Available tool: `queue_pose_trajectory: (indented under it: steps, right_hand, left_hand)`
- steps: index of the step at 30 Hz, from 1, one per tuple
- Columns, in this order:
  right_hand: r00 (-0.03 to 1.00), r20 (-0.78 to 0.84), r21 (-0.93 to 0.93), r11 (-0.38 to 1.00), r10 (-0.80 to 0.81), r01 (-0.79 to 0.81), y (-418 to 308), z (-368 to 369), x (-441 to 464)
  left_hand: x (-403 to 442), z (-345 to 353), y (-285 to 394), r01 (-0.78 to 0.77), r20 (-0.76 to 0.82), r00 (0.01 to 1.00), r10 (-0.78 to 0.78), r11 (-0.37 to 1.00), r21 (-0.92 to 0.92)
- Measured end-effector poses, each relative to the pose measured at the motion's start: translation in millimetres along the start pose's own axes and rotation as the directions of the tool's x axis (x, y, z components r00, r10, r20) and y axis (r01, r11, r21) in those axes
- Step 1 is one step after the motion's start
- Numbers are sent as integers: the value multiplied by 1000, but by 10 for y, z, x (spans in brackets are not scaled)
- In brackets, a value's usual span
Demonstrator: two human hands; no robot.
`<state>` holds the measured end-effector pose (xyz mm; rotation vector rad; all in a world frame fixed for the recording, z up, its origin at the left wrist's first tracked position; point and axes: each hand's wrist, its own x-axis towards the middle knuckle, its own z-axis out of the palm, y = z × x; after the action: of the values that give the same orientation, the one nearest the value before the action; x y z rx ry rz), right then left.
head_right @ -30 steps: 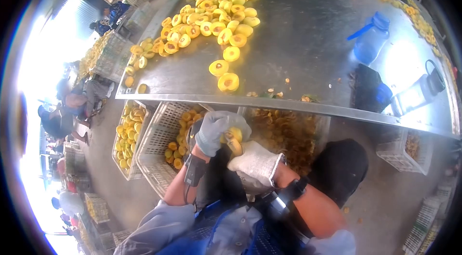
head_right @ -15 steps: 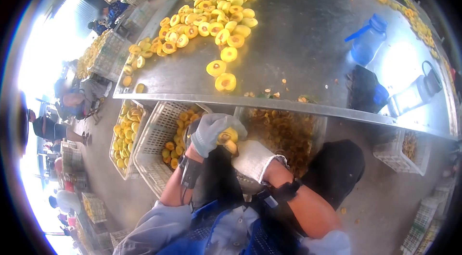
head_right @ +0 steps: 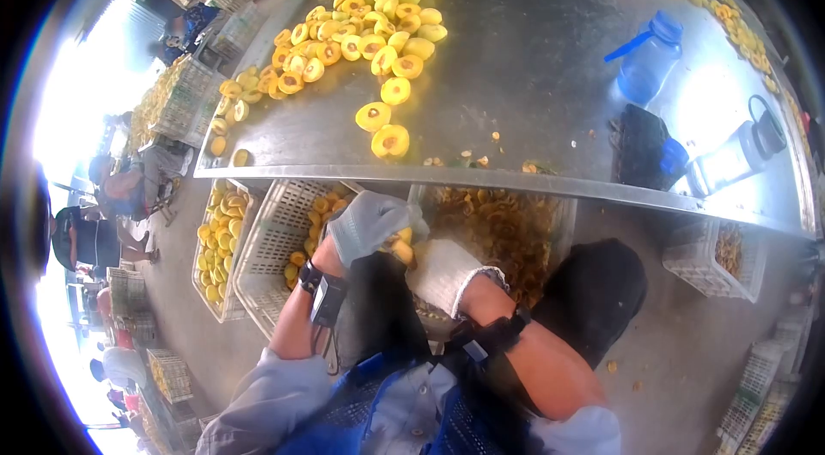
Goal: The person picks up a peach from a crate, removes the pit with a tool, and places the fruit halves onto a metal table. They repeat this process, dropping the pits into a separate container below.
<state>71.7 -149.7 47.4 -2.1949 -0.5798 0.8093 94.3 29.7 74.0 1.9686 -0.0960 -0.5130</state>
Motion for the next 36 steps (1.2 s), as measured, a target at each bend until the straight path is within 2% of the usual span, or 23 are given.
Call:
queue_pose_trajectory:
  steps: [10,19,22,24,26,29,31,33,36]
  right_hand:
    - [998,-20,-65,996,56,-57,-4,79,30]
    - [995,-61,-113,990,78,-85,-22,79,26]
    - [993,-108,-145,987,56,-71,36,152,47]
    - [991,-133,-178,983,18,-41,77,175,52]
    - [990,-137,-177,984,11,-35,48,150,34]
    - [990,-140,-176,984,-7,-18,32,134,26]
    - [987,-159,-176,984,-27,-2,44,144,26]
    - [979,-196,-180,983,-54,18,55,160,26]
    - [994,-111,-168,986,-6,-13,-19,88,14]
  left_hand:
    - [146,-28,21,263,67,957,-282,942,208]
    - [247,-20,229,257,116,928,-355,832,491]
    - [326,-32,158,155,179,924,-337,761,630]
    - [392,-33,-5,0,231,943,-241,691,722]
    - [442,-45,-112,-98,282,936,-209,615,782]
    - [435,-65,-19,-233,386,895,-222,505,831]
    - [403,-99,47,-412,515,834,-201,394,821]
    - [398,-123,57,-363,509,828,-235,467,806]
    - [387,-138,177,-301,526,803,-281,571,764]
